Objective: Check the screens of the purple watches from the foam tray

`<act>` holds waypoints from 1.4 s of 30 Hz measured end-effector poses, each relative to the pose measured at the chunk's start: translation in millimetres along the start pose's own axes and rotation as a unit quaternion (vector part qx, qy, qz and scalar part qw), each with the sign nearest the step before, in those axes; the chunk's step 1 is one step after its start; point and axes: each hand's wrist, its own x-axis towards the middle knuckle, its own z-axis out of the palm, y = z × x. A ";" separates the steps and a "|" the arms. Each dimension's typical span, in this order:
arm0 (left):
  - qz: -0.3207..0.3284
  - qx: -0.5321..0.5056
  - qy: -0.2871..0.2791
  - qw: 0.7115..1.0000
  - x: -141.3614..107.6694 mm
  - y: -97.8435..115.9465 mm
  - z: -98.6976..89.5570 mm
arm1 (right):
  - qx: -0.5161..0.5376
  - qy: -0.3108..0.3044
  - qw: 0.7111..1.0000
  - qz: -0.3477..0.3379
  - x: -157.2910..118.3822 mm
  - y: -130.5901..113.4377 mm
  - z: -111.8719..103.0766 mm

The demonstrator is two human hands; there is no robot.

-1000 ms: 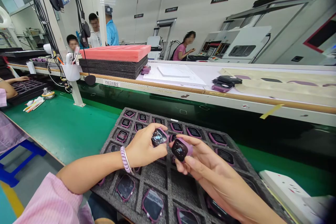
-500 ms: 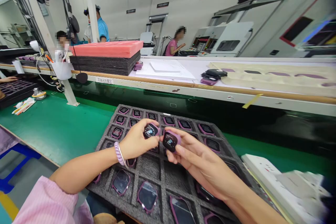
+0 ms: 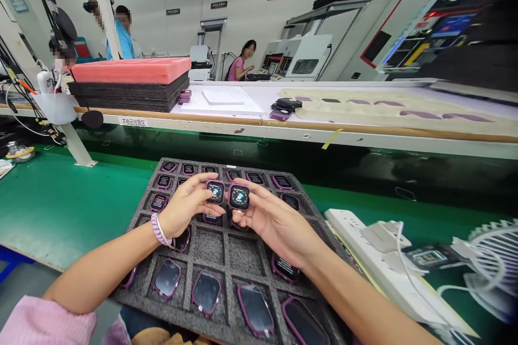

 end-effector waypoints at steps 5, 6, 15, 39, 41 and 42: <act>-0.002 0.021 -0.022 1.000 0.1 -2.8 1.3 | -0.063 0.006 0.997 -0.036 -1.1 0.5 -0.1; -0.004 0.023 -0.025 0.999 0.2 -3.4 1.5 | -0.074 0.007 0.996 -0.041 -1.2 0.7 -0.3; -0.009 0.020 -0.028 0.999 -0.1 -2.9 2.9 | -0.123 0.003 0.991 -0.061 0.4 4.3 -3.5; 0.001 0.038 -0.028 0.999 0.3 -3.8 2.6 | -0.145 0.003 0.987 -0.074 -1.1 5.6 -3.5; 0.002 0.040 -0.026 0.999 0.3 -3.4 2.8 | -0.144 0.003 0.987 -0.075 -1.4 5.6 -3.7; 0.003 0.040 -0.026 0.999 0.3 -3.3 2.8 | -0.143 0.004 0.987 -0.075 -1.6 5.5 -3.9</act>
